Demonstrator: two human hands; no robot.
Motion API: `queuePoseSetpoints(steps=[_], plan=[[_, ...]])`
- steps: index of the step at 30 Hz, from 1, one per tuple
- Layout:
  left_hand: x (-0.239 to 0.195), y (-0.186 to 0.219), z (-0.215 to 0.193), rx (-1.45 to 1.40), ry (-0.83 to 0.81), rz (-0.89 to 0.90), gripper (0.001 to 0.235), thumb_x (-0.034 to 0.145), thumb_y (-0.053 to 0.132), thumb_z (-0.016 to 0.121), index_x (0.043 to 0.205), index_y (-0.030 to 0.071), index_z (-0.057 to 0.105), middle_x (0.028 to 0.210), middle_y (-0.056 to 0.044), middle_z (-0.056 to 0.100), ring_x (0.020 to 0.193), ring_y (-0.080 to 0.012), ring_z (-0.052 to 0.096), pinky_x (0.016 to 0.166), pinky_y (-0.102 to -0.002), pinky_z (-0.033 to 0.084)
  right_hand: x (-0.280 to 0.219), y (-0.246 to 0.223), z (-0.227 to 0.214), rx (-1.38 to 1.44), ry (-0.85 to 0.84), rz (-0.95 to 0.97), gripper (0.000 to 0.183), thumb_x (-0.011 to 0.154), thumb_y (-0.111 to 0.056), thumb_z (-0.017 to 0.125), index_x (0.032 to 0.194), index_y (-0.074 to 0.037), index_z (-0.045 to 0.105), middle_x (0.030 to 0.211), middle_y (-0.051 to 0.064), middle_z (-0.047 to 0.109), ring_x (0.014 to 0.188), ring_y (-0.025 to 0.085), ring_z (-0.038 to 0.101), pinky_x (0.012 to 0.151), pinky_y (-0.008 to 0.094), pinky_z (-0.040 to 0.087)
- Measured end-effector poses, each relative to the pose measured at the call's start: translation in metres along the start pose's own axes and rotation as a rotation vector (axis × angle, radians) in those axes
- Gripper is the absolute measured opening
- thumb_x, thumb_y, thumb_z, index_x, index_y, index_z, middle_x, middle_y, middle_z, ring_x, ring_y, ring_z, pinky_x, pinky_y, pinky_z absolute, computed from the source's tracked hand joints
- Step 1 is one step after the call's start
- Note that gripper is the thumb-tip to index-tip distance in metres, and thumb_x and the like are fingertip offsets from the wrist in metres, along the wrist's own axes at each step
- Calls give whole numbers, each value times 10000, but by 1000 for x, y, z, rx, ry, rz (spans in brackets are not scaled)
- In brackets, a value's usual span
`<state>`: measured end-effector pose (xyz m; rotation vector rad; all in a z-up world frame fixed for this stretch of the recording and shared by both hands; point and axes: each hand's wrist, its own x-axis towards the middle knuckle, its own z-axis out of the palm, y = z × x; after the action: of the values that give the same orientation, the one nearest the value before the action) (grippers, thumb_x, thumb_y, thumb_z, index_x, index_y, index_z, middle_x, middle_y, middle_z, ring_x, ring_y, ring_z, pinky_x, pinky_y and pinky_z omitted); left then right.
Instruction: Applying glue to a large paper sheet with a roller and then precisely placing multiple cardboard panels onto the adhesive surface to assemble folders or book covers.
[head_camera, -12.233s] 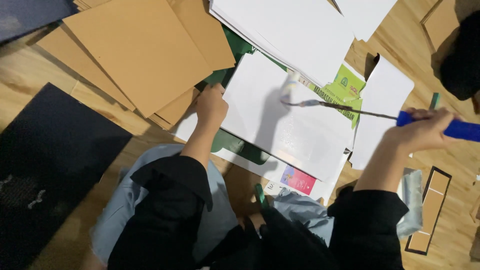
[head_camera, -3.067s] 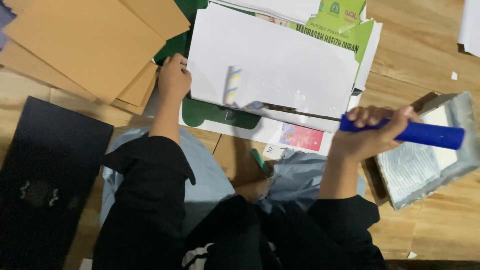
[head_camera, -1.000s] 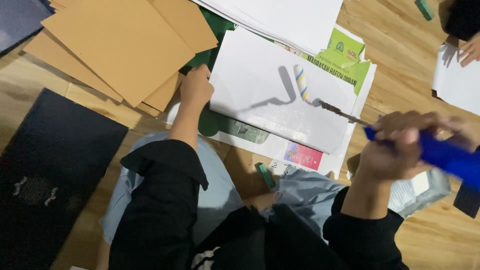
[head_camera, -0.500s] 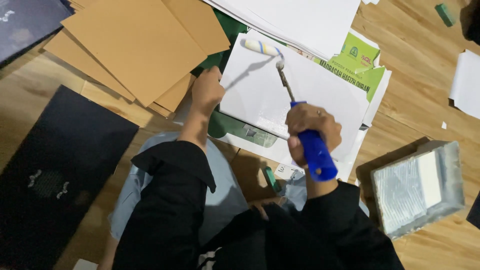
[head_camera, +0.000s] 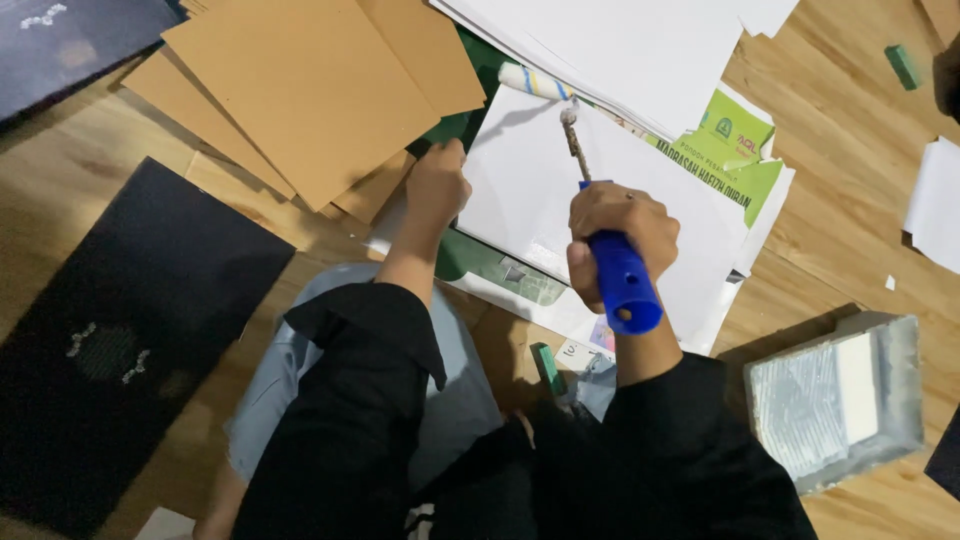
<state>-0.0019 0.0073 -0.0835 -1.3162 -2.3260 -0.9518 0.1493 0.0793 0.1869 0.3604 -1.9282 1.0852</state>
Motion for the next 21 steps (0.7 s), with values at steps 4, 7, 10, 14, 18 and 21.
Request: queuePoseSetpoints(steps=[4, 7, 10, 14, 18, 21], plan=[[47, 25, -52, -193, -757, -583, 254, 773, 2, 553, 1021, 58, 550, 1065, -210, 579, 963, -365, 623, 772, -486, 526, 6, -41, 8, -21, 4, 111, 197, 768, -115, 650, 656, 19, 558, 504, 91, 530, 369, 240, 498, 399, 339, 462], [51, 23, -55, -213, -837, -581, 228, 800, 26, 543, 1023, 72, 529, 1052, -184, 567, 968, -352, 615, 758, -464, 521, -23, -23, 3, -30, -5, 61, 187, 788, -85, 638, 671, 36, 557, 500, 99, 523, 363, 249, 480, 392, 355, 439], [26, 19, -35, -150, -471, -385, 148, 745, -49, 582, 864, 37, 562, 807, -154, 566, 746, -349, 645, 622, -426, 536, -24, 18, -12, -29, 66, 5, 214, 825, -73, 636, 715, 79, 533, 547, 134, 529, 402, 257, 486, 421, 347, 448], [37, 30, -57, -180, -505, -431, 160, 742, -66, 566, 878, 18, 572, 804, -173, 587, 746, -352, 662, 623, -429, 548, -1, 7, -20, 14, 124, -18, 229, 848, -94, 600, 722, 61, 489, 513, 108, 487, 409, 200, 465, 434, 326, 442], [49, 25, -58, -204, -716, -561, 196, 788, -4, 534, 978, 40, 550, 963, -198, 584, 910, -391, 628, 750, -503, 525, -5, -30, -7, 28, 103, 81, 212, 819, -99, 602, 728, 45, 476, 493, 94, 458, 380, 195, 443, 418, 333, 433], [50, 28, -63, -222, -751, -577, 206, 797, 2, 529, 996, 46, 555, 976, -192, 581, 924, -395, 623, 758, -512, 518, -8, -18, -2, -15, 93, 38, 207, 822, -92, 611, 717, 44, 497, 491, 105, 485, 371, 208, 455, 409, 330, 433]])
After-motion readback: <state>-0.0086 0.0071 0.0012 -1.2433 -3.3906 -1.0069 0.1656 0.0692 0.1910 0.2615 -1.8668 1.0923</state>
